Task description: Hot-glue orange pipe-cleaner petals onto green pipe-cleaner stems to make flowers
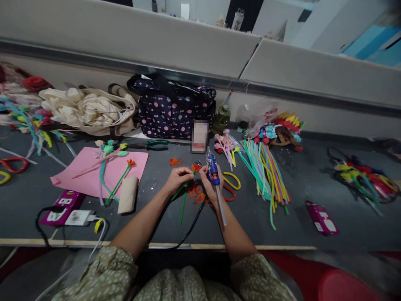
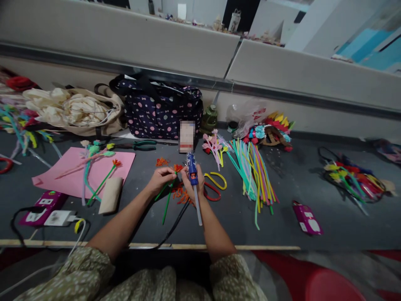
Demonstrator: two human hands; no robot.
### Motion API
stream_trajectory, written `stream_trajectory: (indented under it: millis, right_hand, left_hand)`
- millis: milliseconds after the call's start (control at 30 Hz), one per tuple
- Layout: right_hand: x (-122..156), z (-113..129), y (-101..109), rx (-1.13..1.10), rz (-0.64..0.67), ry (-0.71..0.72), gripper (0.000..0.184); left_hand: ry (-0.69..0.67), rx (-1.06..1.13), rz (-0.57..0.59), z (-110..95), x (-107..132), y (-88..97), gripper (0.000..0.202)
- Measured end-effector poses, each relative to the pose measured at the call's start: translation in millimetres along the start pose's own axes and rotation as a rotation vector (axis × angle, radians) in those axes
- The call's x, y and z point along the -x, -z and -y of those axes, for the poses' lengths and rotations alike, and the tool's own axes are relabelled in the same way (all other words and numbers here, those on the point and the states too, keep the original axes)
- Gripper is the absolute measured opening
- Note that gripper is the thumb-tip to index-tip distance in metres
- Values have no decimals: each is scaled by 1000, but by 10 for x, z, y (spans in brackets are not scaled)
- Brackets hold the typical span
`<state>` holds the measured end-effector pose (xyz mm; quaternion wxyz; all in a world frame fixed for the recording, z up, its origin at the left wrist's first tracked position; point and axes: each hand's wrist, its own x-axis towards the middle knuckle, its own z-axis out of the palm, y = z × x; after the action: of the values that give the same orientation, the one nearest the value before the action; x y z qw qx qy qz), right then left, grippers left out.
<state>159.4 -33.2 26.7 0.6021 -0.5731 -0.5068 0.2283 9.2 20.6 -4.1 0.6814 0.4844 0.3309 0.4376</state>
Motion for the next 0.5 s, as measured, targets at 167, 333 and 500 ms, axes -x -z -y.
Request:
stream_trajectory:
  millis: [167,333,500]
  right_hand:
    - [-3,-5,6,14,19,5,14]
    - [4,0,-2,5,3,-10,15]
    - [10,-2,-6,-99,-93,-59,24]
  left_hand:
    - [11,-21,4,18,0,9,25]
    - [-18,-53,-1,-10,-2,3,25]
    - [-148,-75,-7,-65,-5,25,23]
